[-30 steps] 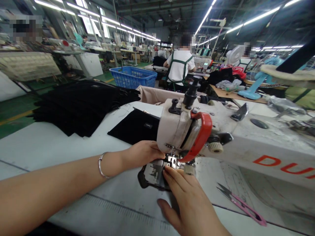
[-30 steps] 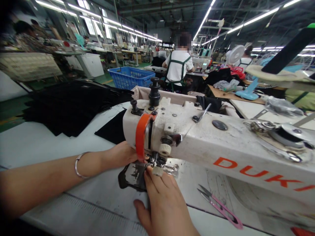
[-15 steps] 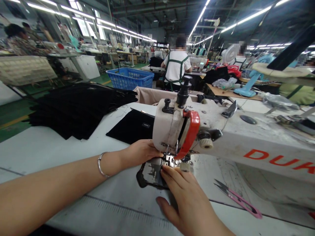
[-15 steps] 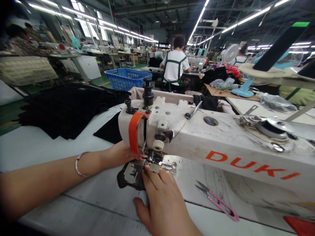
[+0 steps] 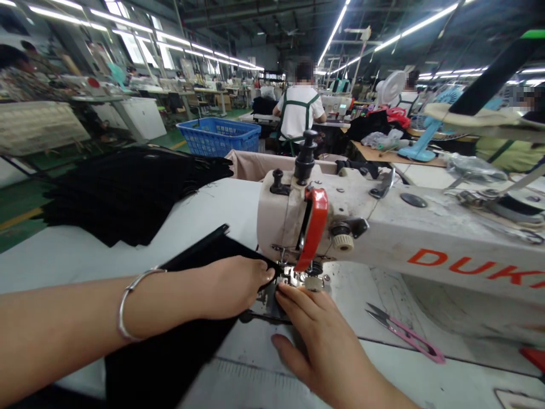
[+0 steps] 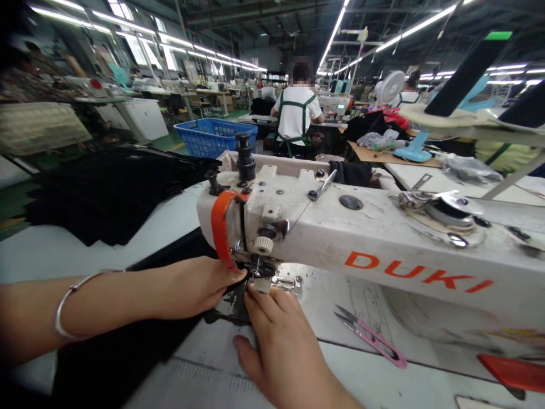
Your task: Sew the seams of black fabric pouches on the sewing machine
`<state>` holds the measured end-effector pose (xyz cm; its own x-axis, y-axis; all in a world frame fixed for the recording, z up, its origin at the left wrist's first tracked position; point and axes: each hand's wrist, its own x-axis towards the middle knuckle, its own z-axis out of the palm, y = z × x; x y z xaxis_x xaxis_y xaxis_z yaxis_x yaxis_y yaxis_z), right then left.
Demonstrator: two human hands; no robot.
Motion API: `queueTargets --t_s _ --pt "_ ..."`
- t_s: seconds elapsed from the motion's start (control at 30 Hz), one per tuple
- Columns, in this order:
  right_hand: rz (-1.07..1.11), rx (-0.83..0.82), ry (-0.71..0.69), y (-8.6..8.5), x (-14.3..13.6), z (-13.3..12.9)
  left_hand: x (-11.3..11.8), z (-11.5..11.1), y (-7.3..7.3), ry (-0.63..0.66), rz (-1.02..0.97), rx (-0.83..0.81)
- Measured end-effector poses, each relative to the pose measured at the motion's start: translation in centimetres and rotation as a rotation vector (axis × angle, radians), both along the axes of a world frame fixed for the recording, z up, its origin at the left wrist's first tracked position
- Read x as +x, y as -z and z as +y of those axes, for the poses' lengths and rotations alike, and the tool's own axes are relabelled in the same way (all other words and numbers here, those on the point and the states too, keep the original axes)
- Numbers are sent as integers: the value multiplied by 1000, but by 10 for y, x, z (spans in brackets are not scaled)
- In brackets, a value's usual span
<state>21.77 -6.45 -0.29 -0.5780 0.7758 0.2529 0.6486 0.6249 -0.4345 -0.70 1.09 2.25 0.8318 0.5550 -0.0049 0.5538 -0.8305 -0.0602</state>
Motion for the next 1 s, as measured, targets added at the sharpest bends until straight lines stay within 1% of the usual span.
queueTargets --t_s 0.07,0.13,0.2,0.3,0.37,0.43,0.53,0.6,0.67,0.77,0.83,0.9,1.0 --pt "3 -13 -6 1 0 0 3 -15 -1 2 34 -36" --pt "10 -24 -9 1 1 0 5 -24 0 0 82 -40" --pt "15 -28 -13 1 1 -1 6 -29 2 7 137 -61" --pt "24 -26 -18 1 1 -1 7 -32 4 -23 120 -106" --pt "31 -19 -18 1 0 -1 9 -34 2 -71 59 -135" --pt "47 4 -20 0 -1 -2 12 -34 -3 -144 -28 -206" --pt "44 41 -63 -1 -4 -4 15 -30 -15 -306 -210 -421" --pt "4 46 -102 -2 -6 -5 16 -24 -24 -347 -297 -566" --pt "-29 44 -110 -2 -8 -5 16 -18 -32 -353 -342 -628" --pt "-16 65 -77 0 -7 -5 18 -14 -42 -354 -318 -577" --pt "2 71 -63 1 -6 -5 21 -15 -46 -349 -246 -554" --pt "8 63 -60 2 -4 -5 25 -19 -45 -328 -159 -536" --pt "4 64 -64 4 -3 -5 26 -27 -34 -227 -82 -434"
